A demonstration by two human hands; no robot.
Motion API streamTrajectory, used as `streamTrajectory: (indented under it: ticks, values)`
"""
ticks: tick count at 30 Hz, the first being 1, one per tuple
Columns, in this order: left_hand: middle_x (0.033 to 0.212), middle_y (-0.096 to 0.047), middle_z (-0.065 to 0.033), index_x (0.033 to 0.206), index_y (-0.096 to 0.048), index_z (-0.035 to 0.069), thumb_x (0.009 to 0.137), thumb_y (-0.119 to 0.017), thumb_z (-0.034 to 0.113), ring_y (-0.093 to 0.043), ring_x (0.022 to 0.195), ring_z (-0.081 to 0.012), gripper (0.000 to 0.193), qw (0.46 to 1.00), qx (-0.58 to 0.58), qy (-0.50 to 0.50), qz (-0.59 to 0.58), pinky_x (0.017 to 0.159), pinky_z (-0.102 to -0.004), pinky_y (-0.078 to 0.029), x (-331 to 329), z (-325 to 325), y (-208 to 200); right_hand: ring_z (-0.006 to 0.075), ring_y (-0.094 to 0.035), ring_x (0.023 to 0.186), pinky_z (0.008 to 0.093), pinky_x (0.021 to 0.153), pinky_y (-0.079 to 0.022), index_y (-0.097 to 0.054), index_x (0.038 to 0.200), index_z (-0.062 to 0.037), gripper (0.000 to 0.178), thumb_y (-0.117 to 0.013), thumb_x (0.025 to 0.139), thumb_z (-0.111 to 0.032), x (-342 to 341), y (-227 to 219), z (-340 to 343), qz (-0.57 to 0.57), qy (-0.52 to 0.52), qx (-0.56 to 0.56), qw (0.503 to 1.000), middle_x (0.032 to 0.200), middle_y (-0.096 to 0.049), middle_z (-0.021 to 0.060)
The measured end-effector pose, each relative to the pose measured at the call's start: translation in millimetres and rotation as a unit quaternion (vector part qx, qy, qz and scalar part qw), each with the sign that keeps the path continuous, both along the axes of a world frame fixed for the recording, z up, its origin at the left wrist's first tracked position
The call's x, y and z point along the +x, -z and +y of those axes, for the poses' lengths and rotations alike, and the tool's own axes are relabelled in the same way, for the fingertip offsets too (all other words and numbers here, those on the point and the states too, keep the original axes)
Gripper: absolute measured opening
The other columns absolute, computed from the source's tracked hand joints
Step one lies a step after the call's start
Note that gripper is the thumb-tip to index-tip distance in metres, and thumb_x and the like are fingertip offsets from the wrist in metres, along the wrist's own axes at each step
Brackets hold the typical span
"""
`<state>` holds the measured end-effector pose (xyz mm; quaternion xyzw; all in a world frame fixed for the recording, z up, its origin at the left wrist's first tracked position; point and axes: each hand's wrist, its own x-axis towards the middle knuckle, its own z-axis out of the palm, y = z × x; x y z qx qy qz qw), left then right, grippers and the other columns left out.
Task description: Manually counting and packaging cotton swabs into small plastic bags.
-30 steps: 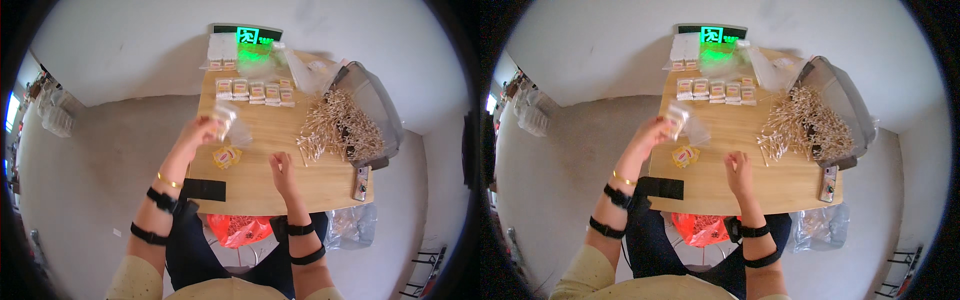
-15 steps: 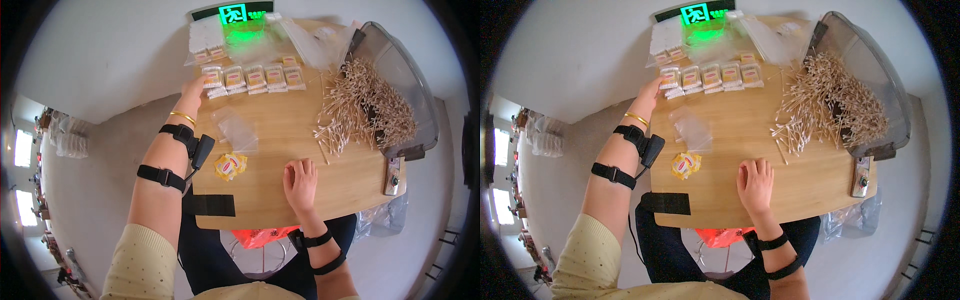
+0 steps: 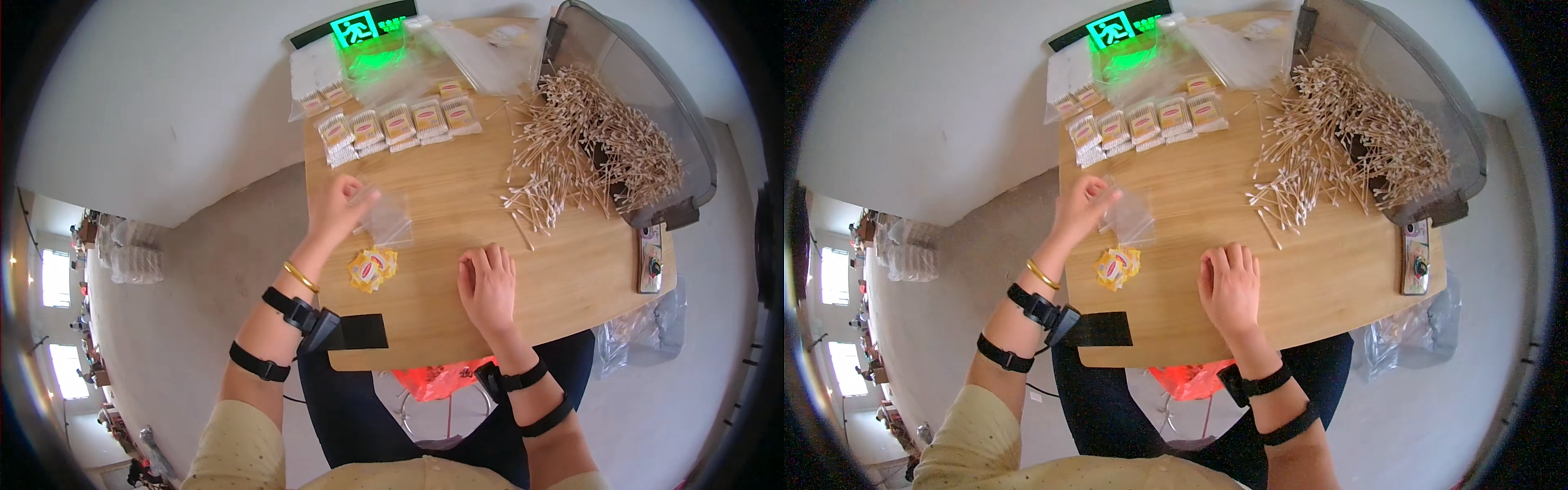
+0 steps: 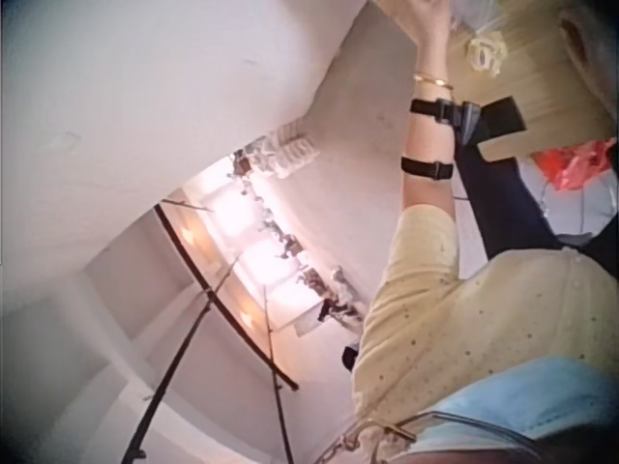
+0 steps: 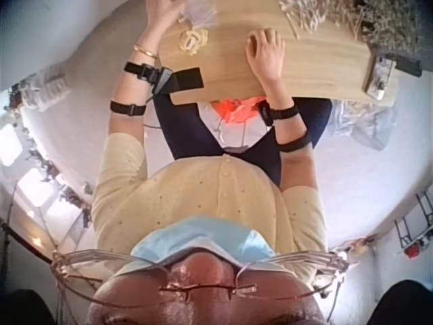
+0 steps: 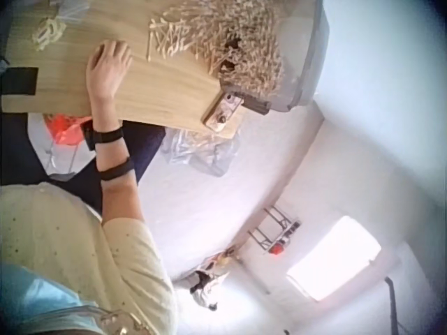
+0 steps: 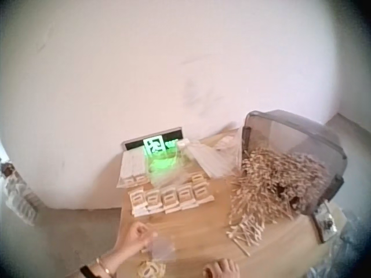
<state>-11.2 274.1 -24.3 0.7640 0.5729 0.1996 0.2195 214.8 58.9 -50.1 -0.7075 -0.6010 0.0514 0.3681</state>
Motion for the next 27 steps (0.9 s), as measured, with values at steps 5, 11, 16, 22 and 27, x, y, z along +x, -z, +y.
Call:
streamTrajectory:
  ticks: [5, 11, 16, 22, 27]
  values:
    - [0.088, -0.068, -0.0052, 0.089, -0.069, 0.010, 0.073, -0.089, 0.047, -0.064, 0.101, -0.0240, 0.044, 0.988, 0.062, 0.072, 0.126, 0.087, -0.0398, -0.049, 13, -19, 8, 0.0305, -0.056, 0.090, 0.0439, 0.078, -0.043, -0.060, 0.093, -0.0114, 0.009, -0.067, 0.088, -0.011, 0, 0, -1, 0.001, 0.005, 0.002, 1.000, 0.093, -0.057, 0.0090]
    - [0.086, -0.073, -0.0052, 0.096, -0.072, 0.005, 0.083, -0.086, 0.037, -0.068, 0.081, -0.0167, 0.037, 0.982, -0.162, 0.039, -0.087, 0.075, -0.0323, -0.051, 14, -2, -5, 0.0302, -0.057, 0.091, 0.0430, 0.080, -0.045, -0.061, 0.092, -0.0116, 0.008, -0.068, 0.089, -0.014, -4, 0, -2, 0.006, -0.001, 0.015, 1.000, 0.092, -0.056, 0.0089]
    - [0.090, -0.075, -0.0032, 0.101, -0.071, 0.004, 0.096, -0.075, 0.023, -0.067, 0.077, -0.0093, 0.020, 0.918, -0.223, -0.027, -0.328, 0.068, -0.0256, -0.049, 34, -80, -60, 0.0262, -0.062, 0.095, 0.0403, 0.084, -0.047, -0.068, 0.098, -0.0094, 0.015, -0.071, 0.092, -0.023, 8, 4, -8, 0.053, 0.001, -0.038, 0.998, 0.093, -0.065, 0.0078]
    - [0.097, -0.078, -0.0062, 0.104, -0.069, 0.007, 0.097, -0.074, 0.023, -0.070, 0.082, -0.0114, 0.018, 0.857, -0.185, -0.104, -0.470, 0.070, -0.0251, -0.048, 14, -171, -61, 0.0091, -0.062, 0.098, 0.0285, 0.087, -0.046, -0.071, 0.111, -0.0026, 0.034, -0.069, 0.100, -0.034, -23, -62, -16, 0.612, -0.184, -0.182, 0.747, 0.103, -0.072, -0.0010]
    - [0.098, -0.078, -0.0058, 0.104, -0.069, 0.007, 0.099, -0.072, 0.021, -0.072, 0.083, -0.0133, 0.015, 0.867, -0.091, -0.136, -0.471, 0.070, -0.0257, -0.049, 9, -222, -77, 0.0084, -0.063, 0.094, 0.0261, 0.087, -0.048, -0.071, 0.106, -0.0019, 0.019, -0.070, 0.100, -0.020, -64, -83, -48, 0.614, -0.211, -0.094, 0.755, 0.099, -0.072, 0.0013]
